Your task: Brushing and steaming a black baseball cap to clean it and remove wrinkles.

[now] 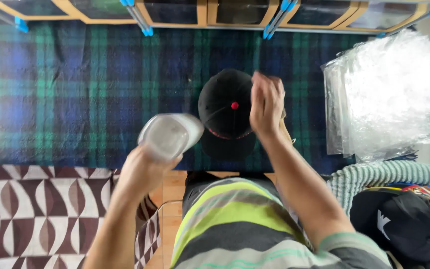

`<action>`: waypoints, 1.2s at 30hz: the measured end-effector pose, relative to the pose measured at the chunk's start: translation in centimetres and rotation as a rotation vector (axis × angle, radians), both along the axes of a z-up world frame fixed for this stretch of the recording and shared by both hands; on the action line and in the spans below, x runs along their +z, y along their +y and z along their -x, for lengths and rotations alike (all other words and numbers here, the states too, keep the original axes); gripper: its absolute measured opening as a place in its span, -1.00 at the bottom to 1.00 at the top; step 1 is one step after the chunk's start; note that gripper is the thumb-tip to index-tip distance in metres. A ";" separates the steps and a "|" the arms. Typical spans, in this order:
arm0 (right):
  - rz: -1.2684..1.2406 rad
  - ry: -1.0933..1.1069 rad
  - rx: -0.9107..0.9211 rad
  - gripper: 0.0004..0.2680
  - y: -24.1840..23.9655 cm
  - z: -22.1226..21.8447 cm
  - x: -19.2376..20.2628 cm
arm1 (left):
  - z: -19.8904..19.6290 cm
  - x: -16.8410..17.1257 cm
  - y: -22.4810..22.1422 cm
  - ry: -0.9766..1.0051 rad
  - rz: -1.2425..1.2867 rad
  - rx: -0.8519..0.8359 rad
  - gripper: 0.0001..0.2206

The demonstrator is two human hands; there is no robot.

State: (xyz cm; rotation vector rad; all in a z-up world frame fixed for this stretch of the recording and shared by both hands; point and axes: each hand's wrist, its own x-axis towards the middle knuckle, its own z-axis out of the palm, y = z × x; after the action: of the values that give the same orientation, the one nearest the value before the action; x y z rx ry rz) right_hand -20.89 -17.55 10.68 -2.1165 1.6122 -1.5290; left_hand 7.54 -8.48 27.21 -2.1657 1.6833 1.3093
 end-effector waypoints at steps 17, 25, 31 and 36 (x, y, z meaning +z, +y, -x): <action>-0.986 -0.953 0.189 -0.75 13.3 5.0 3.6 | 6.1 -17.4 -0.9 0.746 1.086 -0.047 -0.72; -0.722 -0.080 0.344 -0.83 14.6 8.1 7.6 | 8.0 -20.3 -13.3 0.537 0.642 -0.115 -0.59; -0.509 0.081 0.403 -0.80 11.3 4.1 8.1 | 8.3 -22.9 -15.0 0.624 0.738 -0.119 -0.70; -0.529 0.174 0.421 -0.75 14.1 6.8 6.3 | 7.9 -20.9 -14.9 0.609 0.594 -0.059 -0.67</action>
State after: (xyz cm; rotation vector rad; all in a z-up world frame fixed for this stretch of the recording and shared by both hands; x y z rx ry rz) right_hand -27.68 -3.43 17.00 -2.1252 1.3017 -0.7159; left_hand -0.33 -23.38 6.33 -2.0603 2.6293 1.7493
